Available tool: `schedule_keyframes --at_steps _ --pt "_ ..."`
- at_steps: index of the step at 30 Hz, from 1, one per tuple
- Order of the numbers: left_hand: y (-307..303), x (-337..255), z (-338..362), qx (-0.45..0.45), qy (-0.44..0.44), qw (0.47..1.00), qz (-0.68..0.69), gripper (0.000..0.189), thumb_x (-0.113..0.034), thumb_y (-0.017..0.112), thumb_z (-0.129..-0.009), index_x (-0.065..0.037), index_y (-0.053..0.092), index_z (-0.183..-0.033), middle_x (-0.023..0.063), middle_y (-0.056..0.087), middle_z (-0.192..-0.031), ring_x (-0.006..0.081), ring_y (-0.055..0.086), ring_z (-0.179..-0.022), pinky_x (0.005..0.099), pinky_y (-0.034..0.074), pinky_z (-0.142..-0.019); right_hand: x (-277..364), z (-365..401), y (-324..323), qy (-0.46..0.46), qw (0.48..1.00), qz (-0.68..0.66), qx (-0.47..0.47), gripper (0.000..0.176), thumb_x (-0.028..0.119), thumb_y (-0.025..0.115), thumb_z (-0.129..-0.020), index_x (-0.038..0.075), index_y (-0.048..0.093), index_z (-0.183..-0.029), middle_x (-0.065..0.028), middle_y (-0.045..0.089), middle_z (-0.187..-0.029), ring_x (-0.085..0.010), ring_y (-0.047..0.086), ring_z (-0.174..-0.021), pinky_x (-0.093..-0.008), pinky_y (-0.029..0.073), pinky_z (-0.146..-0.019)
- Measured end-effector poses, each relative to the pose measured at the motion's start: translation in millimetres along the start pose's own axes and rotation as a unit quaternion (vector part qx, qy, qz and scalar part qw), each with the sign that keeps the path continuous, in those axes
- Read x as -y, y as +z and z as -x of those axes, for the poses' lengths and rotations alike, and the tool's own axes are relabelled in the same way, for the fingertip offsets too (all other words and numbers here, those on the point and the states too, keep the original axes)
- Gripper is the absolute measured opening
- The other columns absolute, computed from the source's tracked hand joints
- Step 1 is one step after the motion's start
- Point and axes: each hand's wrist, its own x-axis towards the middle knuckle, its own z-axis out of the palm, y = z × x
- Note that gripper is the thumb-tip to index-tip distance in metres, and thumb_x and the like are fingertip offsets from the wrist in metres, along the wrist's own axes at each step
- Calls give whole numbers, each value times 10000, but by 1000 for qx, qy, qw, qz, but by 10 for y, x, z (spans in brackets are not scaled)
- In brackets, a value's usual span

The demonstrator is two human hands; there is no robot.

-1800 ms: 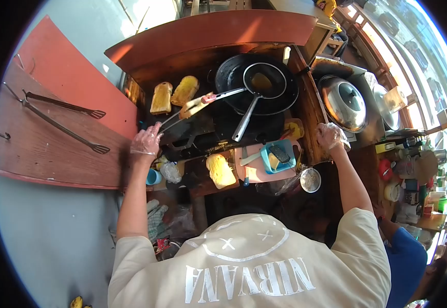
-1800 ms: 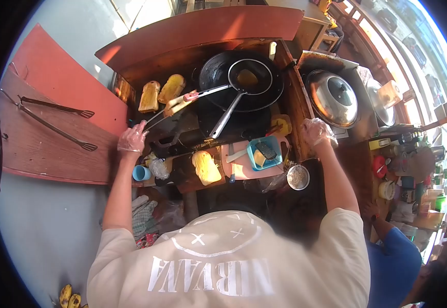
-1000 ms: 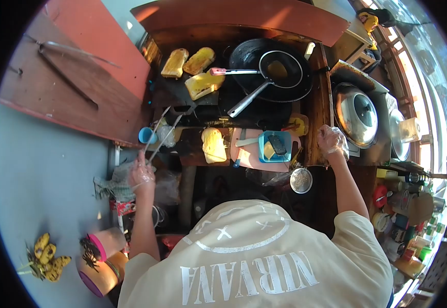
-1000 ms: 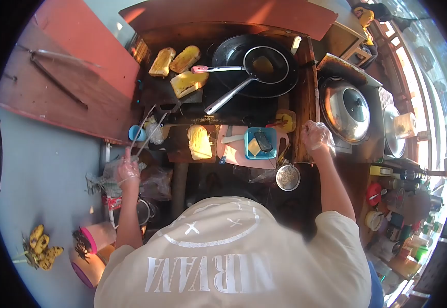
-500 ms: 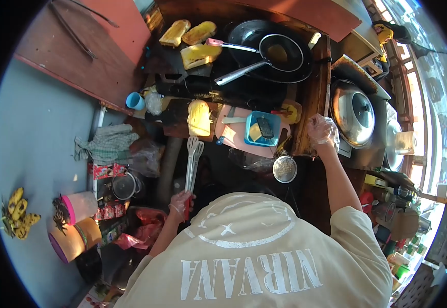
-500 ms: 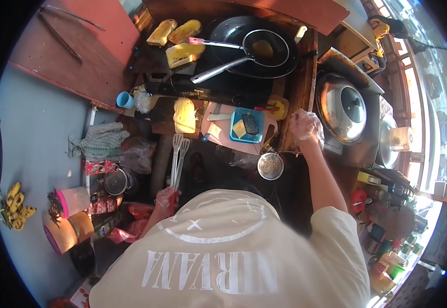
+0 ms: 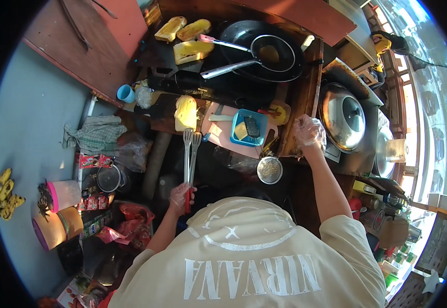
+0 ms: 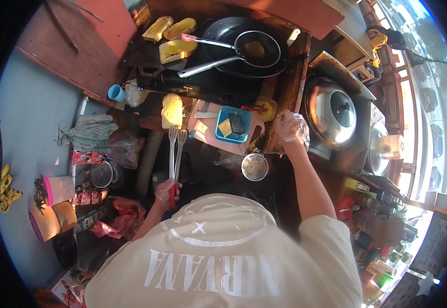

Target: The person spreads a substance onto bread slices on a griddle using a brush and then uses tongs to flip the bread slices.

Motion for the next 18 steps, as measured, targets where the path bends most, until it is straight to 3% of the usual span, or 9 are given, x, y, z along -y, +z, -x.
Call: schedule_keyframes --at_steps 6,11,18 --pt "311 29 -575 8 78 993 91 146 -222 639 -1004 -98 596 -1069 88 689 -886 142 599 -606 273 467 -455 15 0 -13 3 1000 0 9 231 355 633 -875 147 716 -930 -147 719 -869 -363 691 -841 -490 532 -753" --pt "518 -278 -972 -36 108 991 63 156 -221 657 -996 -79 632 -1055 61 680 -857 121 581 -579 259 450 -439 11 16 -33 -17 1000 -1 -5 223 335 638 -871 137 719 -931 -147 720 -870 -361 691 -839 -483 534 -749" --pt "365 -449 -725 -72 156 985 -14 184 -220 661 -997 -43 660 -1049 33 650 -822 81 539 -540 238 421 -420 -52 -8 33 -8 999 -33 -5 224 331 627 -875 137 722 -934 -141 720 -845 -358 693 -816 -474 535 -739"
